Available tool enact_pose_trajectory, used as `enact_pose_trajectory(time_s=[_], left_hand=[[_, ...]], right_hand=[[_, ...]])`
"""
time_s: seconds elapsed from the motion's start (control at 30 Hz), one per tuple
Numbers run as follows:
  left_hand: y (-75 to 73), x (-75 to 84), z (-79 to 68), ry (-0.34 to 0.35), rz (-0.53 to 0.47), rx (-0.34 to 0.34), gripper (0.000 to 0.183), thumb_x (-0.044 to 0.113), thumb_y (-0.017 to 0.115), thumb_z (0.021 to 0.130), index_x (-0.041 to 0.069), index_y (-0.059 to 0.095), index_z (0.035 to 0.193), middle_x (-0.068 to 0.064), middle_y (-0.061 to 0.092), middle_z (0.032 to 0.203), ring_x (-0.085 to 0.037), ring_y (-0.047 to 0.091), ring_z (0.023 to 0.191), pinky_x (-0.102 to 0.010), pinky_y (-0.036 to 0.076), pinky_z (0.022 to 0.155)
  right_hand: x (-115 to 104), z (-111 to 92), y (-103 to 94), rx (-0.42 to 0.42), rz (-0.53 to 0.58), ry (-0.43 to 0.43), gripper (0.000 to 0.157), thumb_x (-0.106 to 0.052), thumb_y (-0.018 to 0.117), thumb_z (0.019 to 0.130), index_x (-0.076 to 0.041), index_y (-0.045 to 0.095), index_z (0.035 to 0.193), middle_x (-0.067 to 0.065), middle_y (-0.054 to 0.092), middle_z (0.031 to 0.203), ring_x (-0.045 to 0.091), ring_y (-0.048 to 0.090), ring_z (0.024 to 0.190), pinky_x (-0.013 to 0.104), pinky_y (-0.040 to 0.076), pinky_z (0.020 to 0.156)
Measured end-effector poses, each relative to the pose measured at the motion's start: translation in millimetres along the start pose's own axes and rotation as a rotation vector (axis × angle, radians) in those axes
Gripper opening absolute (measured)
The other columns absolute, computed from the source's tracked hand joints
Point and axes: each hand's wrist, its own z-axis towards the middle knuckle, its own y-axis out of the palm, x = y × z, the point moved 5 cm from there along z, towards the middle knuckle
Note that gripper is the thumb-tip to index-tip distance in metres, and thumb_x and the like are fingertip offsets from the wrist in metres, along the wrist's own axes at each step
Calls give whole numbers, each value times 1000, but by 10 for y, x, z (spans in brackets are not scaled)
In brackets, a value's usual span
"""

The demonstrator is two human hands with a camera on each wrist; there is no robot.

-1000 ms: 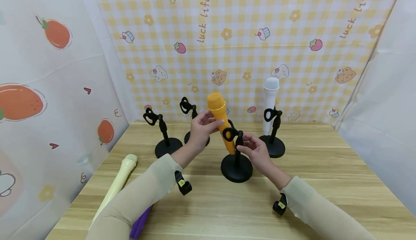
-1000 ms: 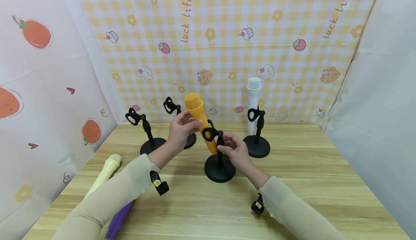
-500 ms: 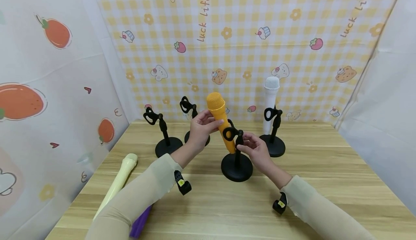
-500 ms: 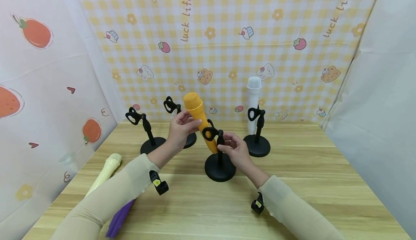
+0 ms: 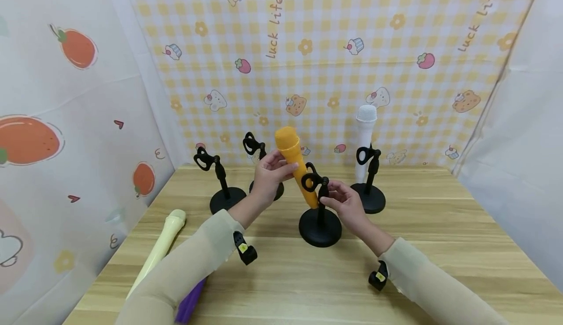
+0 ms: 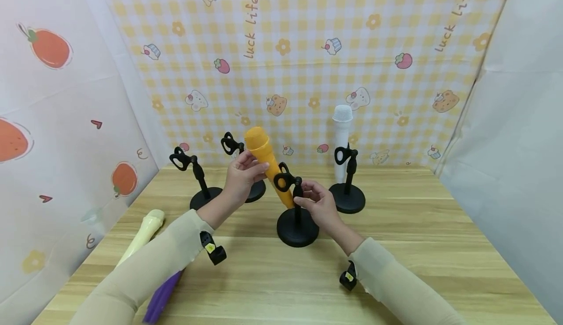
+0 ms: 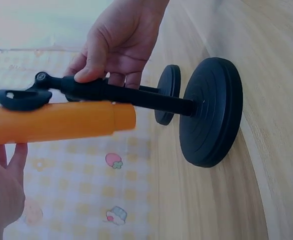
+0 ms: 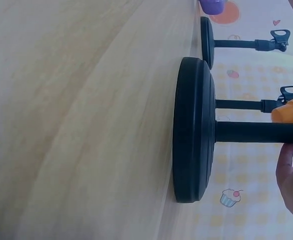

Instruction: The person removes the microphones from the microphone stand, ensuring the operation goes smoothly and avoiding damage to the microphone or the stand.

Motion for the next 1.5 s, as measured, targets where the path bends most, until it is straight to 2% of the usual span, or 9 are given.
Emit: enact_pose_trajectory(time_s=[0.17, 0.37, 0.57, 0.83, 1.2, 1.5], left_hand=[[-219, 79, 11, -9, -102, 97, 30, -5, 66, 88, 10, 65, 113, -5, 67, 103, -19, 66, 91, -33, 58, 70], [-255, 109, 15, -58, -54, 69, 33, 0, 69, 87, 7, 62, 118, -5, 65, 104, -21, 65, 95, -36, 58, 72], [-298, 97, -17, -79, 19, 83, 37, 2, 70, 87, 1, 61, 123, -9, 64, 105, -22, 65, 95, -37, 59, 72], [-335, 118, -89, -105, 127, 112, 42, 6, 73, 86, 2, 61, 126, -10, 67, 109, -23, 67, 96, -39, 59, 72], [-427, 113, -127, -123, 152, 175, 40, 10, 78, 83, 2, 63, 120, -13, 68, 107, -25, 68, 92, -37, 59, 66], [-472, 112, -165, -160, 164, 204, 38, 13, 79, 83, 1, 66, 117, -9, 69, 103, -22, 69, 91, -36, 59, 64]], right_hand=[[-10, -25, -52, 26, -24, -2, 41, -5, 72, 87, 3, 56, 124, 3, 59, 110, 17, 57, 99, 24, 52, 84], [-16, -29, -83, 47, -8, 8, 42, -3, 73, 86, 5, 56, 123, -3, 61, 107, 14, 58, 98, 23, 53, 82], [-7, -8, -38, 29, 10, 0, 40, -2, 73, 86, 3, 56, 122, -4, 61, 107, 14, 58, 98, 24, 53, 82], [-23, -14, -32, 43, 35, -12, 40, -1, 72, 86, 5, 56, 122, -4, 61, 106, 15, 59, 99, 25, 53, 83], [-10, -23, -26, 54, 57, 23, 35, -2, 74, 85, 0, 59, 118, -4, 60, 108, 14, 59, 98, 24, 53, 84], [-6, -8, -30, 70, 52, 24, 37, -2, 74, 85, 2, 59, 118, -5, 63, 106, 13, 60, 97, 25, 53, 84]])
